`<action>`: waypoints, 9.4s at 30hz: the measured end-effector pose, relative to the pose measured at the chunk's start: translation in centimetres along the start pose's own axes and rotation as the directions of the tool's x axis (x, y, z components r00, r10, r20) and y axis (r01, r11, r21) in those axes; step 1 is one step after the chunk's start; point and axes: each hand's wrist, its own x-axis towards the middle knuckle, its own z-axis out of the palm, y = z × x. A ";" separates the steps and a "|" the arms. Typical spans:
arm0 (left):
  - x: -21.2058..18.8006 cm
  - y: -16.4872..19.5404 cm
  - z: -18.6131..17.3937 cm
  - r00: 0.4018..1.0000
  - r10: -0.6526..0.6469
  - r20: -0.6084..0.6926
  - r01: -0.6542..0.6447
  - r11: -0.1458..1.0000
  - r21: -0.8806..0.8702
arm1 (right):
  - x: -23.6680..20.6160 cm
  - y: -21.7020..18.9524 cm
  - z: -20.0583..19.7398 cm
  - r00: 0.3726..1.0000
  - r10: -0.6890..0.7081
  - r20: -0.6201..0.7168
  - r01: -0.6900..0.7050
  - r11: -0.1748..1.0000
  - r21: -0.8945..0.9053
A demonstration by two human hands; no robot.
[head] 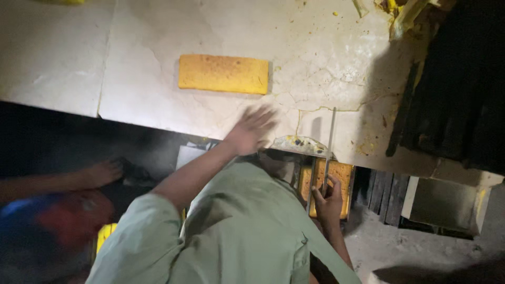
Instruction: The person slices rectangular yellow sponge cake blocks into thin, even slices with a long knife on a tiled table, setting sliced pieces aside. They then handle a baking tray with a baked cake sheet, place a newspaper sheet on the table, and cut the large cake sheet into smaller rectangular pieces.
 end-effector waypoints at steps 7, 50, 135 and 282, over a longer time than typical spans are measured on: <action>9.1 -7.9 -10.7 0.960 -0.258 0.111 0.243 0.961 0.131 | -1.0 -6.4 7.9 0.994 0.110 0.024 -0.111 0.993 0.035; -1.0 -8.9 -4.4 0.978 -0.185 0.095 0.169 0.974 0.153 | -8.4 -16.3 21.3 0.939 0.247 0.237 -0.083 0.835 -0.543; -3.8 -12.1 -5.0 0.977 -0.163 -0.135 0.182 0.973 0.140 | 4.9 -22.1 28.3 0.973 0.038 0.227 0.111 0.788 -0.606; -8.5 -17.2 -7.5 0.965 -0.205 -0.163 0.229 0.963 0.140 | -1.3 -19.6 33.8 0.913 0.140 0.384 0.136 0.781 -0.609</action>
